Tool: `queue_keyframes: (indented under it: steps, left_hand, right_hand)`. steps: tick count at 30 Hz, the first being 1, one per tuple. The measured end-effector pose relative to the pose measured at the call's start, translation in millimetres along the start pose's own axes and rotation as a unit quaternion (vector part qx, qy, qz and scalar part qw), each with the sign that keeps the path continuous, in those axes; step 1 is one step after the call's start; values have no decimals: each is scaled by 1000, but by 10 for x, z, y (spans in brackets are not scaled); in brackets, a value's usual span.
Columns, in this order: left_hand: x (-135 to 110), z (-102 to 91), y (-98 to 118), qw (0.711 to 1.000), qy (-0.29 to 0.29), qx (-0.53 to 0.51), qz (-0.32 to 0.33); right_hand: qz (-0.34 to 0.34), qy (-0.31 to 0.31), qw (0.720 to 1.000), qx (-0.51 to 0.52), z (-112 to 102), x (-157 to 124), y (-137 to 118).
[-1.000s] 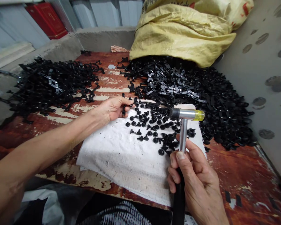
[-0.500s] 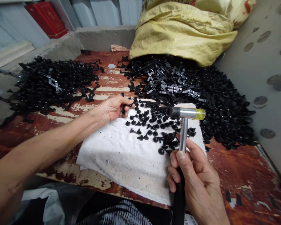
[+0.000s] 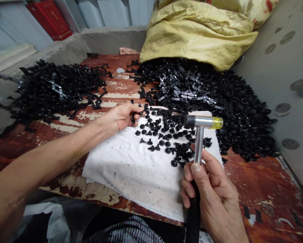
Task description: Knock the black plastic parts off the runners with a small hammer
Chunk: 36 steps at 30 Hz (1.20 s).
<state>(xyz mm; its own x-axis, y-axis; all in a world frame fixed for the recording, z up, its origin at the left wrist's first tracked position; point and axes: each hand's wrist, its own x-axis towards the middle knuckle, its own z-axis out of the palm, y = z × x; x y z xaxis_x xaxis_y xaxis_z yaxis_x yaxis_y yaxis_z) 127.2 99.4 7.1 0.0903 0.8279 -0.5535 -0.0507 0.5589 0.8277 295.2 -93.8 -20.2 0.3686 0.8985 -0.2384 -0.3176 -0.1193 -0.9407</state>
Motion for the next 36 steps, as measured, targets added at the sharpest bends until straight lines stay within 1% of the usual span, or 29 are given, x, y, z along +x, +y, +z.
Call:
queue_keyframes:
  steps: [3,5,14,20,23,30,36]
  left_hand:
    - [4,2,-4,1000,0,0,0]
    - [3,4,-6,1000,1,0,1]
    - [0,4,-12,1000,-5,-10,4]
    - [5,-11,-23,1000,-16,-15,12]
    - [-3,-12,-25,1000,-13,-19,13]
    - [-9,-10,-16,1000,-13,-19,5]
    - [-6,-7,-15,1000,-9,-13,3]
  right_hand:
    - [17,14,1000,0,29,-14,-34]
    - [15,14,1000,2,34,-10,-51]
    - [-2,-20,1000,-1,14,26,-45]
    - [2,-11,1000,7,20,21,-43]
    - [8,-4,1000,4,14,14,-38]
    - [2,-4,1000,7,-18,1,-7]
    - [11,-6,1000,-1,-12,6,-24]
